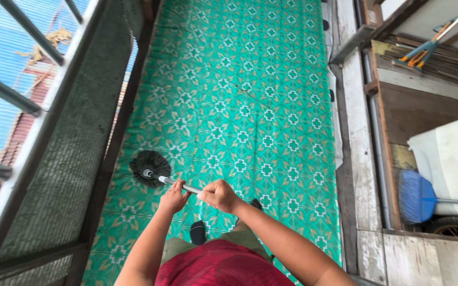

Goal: The person mops a patterned tile floor and a green tiled area using a mop, moving across the space.

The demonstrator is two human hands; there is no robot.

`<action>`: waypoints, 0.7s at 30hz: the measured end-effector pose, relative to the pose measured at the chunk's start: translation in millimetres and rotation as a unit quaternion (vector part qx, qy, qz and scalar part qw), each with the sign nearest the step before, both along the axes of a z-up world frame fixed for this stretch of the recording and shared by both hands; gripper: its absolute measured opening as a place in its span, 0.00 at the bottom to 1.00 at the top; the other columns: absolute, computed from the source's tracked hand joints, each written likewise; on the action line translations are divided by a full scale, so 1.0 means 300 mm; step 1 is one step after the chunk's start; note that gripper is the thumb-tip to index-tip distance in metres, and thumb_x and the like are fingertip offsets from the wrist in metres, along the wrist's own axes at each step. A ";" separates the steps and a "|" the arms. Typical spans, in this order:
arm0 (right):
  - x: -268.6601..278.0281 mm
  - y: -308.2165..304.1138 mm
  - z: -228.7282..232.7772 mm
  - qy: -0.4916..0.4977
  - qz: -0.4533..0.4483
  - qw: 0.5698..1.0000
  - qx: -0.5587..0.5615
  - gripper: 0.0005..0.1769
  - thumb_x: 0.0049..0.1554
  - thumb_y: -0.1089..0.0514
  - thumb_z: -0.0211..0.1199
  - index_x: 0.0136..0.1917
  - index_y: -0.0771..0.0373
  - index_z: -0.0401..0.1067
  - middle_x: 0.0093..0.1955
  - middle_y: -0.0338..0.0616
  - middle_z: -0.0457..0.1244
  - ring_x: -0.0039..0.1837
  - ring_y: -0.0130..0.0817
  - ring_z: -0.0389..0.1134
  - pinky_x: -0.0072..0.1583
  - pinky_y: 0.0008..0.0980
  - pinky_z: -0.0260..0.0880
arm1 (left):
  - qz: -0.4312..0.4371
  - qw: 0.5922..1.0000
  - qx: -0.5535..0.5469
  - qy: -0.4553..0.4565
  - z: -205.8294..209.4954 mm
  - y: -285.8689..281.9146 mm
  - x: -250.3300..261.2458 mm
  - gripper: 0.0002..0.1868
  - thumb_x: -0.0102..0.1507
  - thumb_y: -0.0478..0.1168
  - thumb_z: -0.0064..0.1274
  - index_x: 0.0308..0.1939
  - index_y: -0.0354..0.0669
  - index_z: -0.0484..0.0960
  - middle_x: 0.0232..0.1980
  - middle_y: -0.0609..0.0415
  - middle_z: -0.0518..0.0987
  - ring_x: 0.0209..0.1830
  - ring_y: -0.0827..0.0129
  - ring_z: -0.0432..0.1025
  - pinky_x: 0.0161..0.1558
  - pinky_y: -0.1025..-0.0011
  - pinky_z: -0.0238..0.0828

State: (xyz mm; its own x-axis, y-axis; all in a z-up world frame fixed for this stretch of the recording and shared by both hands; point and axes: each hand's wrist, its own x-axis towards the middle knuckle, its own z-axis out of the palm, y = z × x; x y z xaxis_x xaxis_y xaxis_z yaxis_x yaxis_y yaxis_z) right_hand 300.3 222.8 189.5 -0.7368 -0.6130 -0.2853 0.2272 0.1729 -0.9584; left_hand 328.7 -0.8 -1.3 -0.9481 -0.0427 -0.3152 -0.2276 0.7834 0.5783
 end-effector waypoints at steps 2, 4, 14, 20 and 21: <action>0.022 -0.042 0.035 0.068 0.036 0.997 0.015 0.22 0.60 0.50 0.64 0.29 0.65 0.74 0.23 0.36 0.60 0.26 0.20 0.60 0.31 0.27 0.57 | 0.013 1.000 0.007 -0.003 -0.004 -0.028 0.025 0.33 0.64 0.60 0.51 0.68 0.52 0.67 0.75 0.52 0.65 0.67 0.48 0.69 0.62 0.52 0.69; 0.040 -0.060 0.060 0.065 0.036 0.997 0.021 0.22 0.60 0.50 0.64 0.29 0.65 0.74 0.22 0.36 0.60 0.26 0.20 0.60 0.31 0.28 0.57 | 0.025 0.999 0.020 -0.009 -0.010 -0.031 0.048 0.33 0.64 0.60 0.50 0.69 0.53 0.66 0.76 0.52 0.64 0.68 0.47 0.68 0.63 0.52 0.69; 0.133 0.009 0.021 -0.001 -0.032 0.999 0.009 0.24 0.61 0.52 0.63 0.27 0.65 0.70 0.23 0.36 0.59 0.26 0.20 0.58 0.30 0.28 0.56 | -0.016 0.999 0.051 -0.009 -0.031 0.014 0.072 0.34 0.64 0.59 0.50 0.70 0.51 0.65 0.79 0.48 0.59 0.71 0.46 0.65 0.64 0.54 0.67; 0.147 0.051 0.010 0.020 -0.042 0.999 0.020 0.24 0.61 0.51 0.62 0.26 0.63 0.70 0.23 0.35 0.59 0.26 0.20 0.58 0.31 0.27 0.57 | -0.033 0.998 0.035 -0.046 -0.034 0.040 0.072 0.36 0.65 0.60 0.48 0.72 0.49 0.63 0.79 0.47 0.58 0.70 0.44 0.65 0.65 0.53 0.67; 0.152 0.060 0.002 0.021 -0.048 0.999 0.014 0.24 0.61 0.51 0.62 0.26 0.63 0.70 0.23 0.35 0.59 0.26 0.20 0.58 0.31 0.27 0.57 | -0.036 0.998 0.026 -0.040 -0.027 0.045 0.059 0.36 0.65 0.60 0.48 0.72 0.49 0.62 0.79 0.47 0.57 0.70 0.44 0.65 0.64 0.53 0.66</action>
State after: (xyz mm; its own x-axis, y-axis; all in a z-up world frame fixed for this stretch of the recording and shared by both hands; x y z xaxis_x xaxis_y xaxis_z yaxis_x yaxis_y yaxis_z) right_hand 345.9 240.8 190.2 -0.8036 -0.5311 -0.2687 0.2029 0.1800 -0.9625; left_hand 346.5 12.5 -9.5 -0.9202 0.0420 -0.3892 -0.2191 0.7688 0.6008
